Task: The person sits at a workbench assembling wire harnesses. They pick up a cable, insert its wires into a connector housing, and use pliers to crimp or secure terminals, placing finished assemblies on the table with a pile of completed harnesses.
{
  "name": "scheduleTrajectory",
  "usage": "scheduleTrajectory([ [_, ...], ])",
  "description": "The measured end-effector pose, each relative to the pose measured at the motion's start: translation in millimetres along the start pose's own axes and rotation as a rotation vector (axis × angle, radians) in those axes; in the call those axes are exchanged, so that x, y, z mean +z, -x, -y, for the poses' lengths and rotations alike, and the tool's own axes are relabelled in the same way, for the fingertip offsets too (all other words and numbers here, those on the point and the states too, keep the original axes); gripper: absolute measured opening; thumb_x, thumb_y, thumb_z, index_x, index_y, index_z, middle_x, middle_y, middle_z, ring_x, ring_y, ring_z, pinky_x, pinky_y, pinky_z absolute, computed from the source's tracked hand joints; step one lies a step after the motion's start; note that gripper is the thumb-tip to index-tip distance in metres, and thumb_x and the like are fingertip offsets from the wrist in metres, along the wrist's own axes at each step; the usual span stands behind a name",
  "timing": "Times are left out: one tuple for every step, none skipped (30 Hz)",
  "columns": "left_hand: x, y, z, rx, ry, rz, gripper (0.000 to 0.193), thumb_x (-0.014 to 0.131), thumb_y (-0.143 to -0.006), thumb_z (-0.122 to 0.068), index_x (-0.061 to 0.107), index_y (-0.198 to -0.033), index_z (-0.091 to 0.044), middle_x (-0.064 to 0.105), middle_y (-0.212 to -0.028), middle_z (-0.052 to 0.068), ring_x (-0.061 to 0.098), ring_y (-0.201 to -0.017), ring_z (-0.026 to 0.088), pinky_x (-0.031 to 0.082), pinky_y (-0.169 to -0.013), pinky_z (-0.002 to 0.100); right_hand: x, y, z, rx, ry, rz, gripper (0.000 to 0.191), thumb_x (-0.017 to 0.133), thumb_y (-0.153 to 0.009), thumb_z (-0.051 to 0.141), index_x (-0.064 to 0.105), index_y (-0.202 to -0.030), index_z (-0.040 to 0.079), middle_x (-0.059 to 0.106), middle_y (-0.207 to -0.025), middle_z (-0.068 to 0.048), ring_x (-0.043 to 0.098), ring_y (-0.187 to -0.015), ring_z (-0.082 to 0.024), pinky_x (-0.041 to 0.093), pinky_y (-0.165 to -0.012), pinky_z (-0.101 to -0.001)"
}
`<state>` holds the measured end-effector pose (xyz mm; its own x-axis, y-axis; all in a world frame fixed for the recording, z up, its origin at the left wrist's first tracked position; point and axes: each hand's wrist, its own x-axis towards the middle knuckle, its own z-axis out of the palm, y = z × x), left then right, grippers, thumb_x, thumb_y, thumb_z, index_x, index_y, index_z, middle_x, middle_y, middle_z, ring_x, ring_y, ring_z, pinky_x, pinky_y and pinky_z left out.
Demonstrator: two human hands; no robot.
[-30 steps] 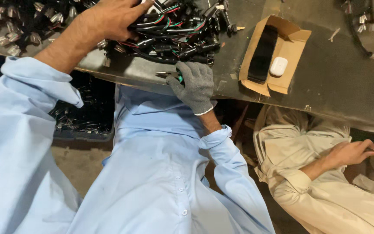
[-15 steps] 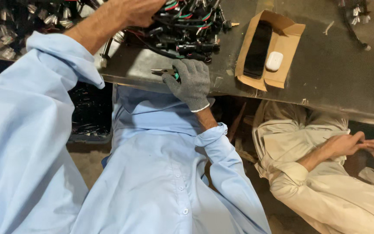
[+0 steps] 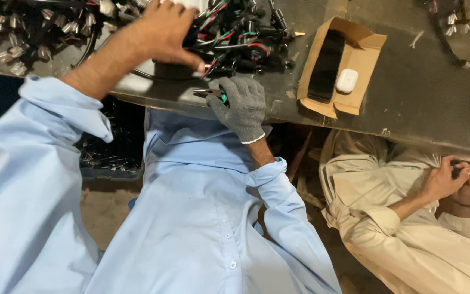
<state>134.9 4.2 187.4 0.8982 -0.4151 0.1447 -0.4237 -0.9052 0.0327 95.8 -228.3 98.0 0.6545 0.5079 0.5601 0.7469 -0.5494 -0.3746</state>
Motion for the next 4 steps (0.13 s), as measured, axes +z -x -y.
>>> scheduleTrajectory([
  [6.2,2.9,0.6,-0.059,0.014,0.078,0.115,0.086,-0.063,-0.077,0.053,-0.133,0.008,0.063,-0.116,0.027,0.057,-0.114,0.042,0.043,-0.098,0.055,1.7,1.3,-1.7,0.004,-0.014,0.007,0.049,0.085,-0.081,0.042,0.066,-0.118,0.015,0.065,-0.114,-0.004,0.062,-0.109,-0.031,0.047,-0.098,-0.0474],
  [13.9,10.1,-5.7,-0.120,0.031,0.156,0.123,0.085,-0.061,-0.076,0.047,-0.141,0.008,0.058,-0.126,0.027,0.051,-0.123,0.042,0.038,-0.105,0.053,2.9,4.0,-3.3,0.008,-0.028,0.017,0.049,0.086,-0.081,0.042,0.067,-0.117,0.015,0.065,-0.114,-0.005,0.062,-0.108,-0.031,0.047,-0.098,-0.0473],
  [22.6,19.3,-18.5,-0.183,0.049,0.235,0.131,0.085,-0.058,-0.075,0.041,-0.150,0.007,0.052,-0.135,0.027,0.045,-0.132,0.042,0.034,-0.112,0.051,4.5,6.2,-5.1,0.005,-0.020,0.021,0.049,0.086,-0.082,0.042,0.066,-0.118,0.015,0.065,-0.115,-0.005,0.062,-0.109,-0.031,0.047,-0.099,-0.0479],
  [12.0,20.9,10.0,-0.187,0.052,0.239,0.131,0.085,-0.058,-0.075,0.041,-0.150,0.007,0.052,-0.135,0.027,0.045,-0.132,0.042,0.034,-0.112,0.051,6.6,7.5,-6.6,0.001,-0.015,0.026,0.049,0.086,-0.083,0.042,0.066,-0.119,0.015,0.065,-0.115,-0.006,0.062,-0.110,-0.030,0.047,-0.100,-0.0485],
])
